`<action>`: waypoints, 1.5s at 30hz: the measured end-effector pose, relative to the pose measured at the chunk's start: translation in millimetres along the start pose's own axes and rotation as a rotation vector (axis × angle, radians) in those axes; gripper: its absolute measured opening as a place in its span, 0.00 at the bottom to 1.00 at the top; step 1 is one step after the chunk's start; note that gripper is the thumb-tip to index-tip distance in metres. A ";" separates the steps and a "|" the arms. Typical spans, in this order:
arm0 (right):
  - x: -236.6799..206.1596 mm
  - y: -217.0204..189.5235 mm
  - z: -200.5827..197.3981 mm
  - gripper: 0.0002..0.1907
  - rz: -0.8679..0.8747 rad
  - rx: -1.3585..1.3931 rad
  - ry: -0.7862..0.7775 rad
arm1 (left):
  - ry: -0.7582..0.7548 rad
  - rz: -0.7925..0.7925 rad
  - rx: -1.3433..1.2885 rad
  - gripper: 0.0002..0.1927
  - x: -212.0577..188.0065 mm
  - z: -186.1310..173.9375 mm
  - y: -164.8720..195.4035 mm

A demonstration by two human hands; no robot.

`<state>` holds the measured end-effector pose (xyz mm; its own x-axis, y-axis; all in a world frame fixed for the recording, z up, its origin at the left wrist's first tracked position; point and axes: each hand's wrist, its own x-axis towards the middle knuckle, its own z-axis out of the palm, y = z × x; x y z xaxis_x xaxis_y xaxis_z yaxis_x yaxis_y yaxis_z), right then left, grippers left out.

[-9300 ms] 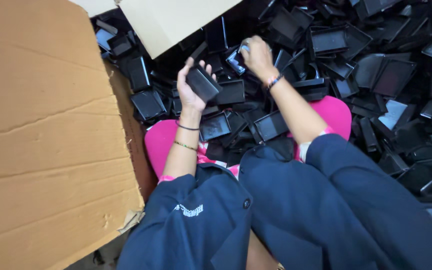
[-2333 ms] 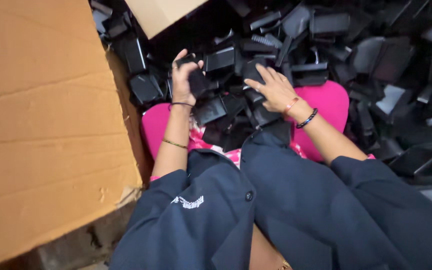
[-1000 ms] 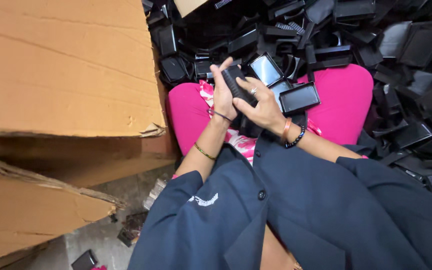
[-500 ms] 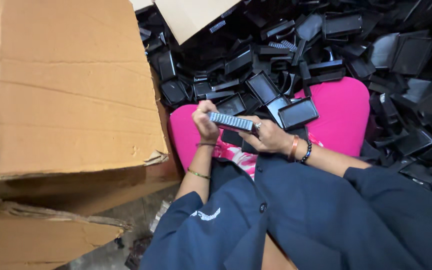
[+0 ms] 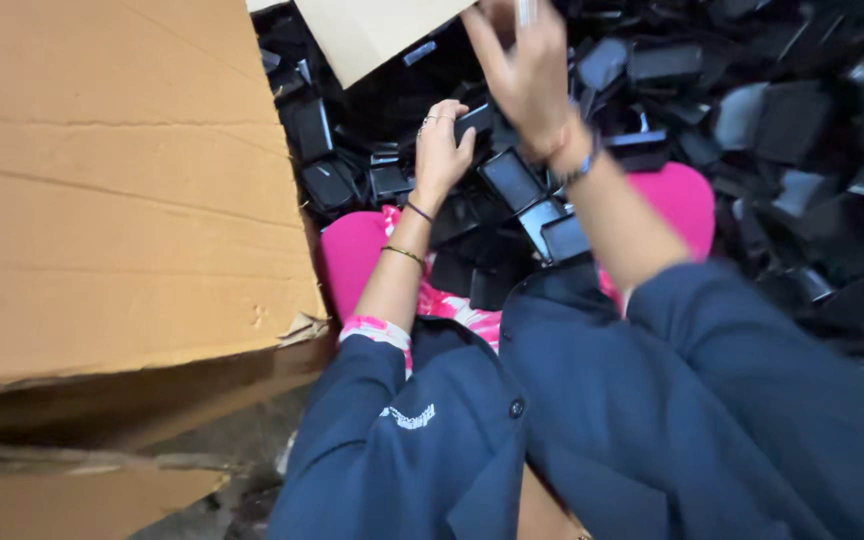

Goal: The person sits cross-legged on the floor and repeatedly picks up small black plastic cases from a large pile, opens them, and places them back into the pile. The person handles the cases one at a time throughout the clip.

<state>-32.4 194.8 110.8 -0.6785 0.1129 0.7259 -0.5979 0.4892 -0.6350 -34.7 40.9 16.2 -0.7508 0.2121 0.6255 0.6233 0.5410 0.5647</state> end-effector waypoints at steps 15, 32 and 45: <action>-127.0 61.4 -1.6 0.13 0.447 -0.134 -0.108 | 0.244 -0.872 -1.478 0.13 -28.6 3.5 -31.9; -175.4 38.1 27.8 0.23 0.482 0.415 -0.312 | 0.094 -0.954 -1.456 0.39 -81.1 26.5 -19.9; -165.4 10.2 12.4 0.30 0.580 0.574 -0.363 | 0.145 -0.863 -1.357 0.42 -79.5 4.3 -2.3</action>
<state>68.5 170.4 -19.0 -0.9757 -0.1205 0.1828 -0.1742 -0.0785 -0.9816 22.6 26.3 -37.1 -0.9854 0.1242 -0.1163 -0.1693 -0.6467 0.7438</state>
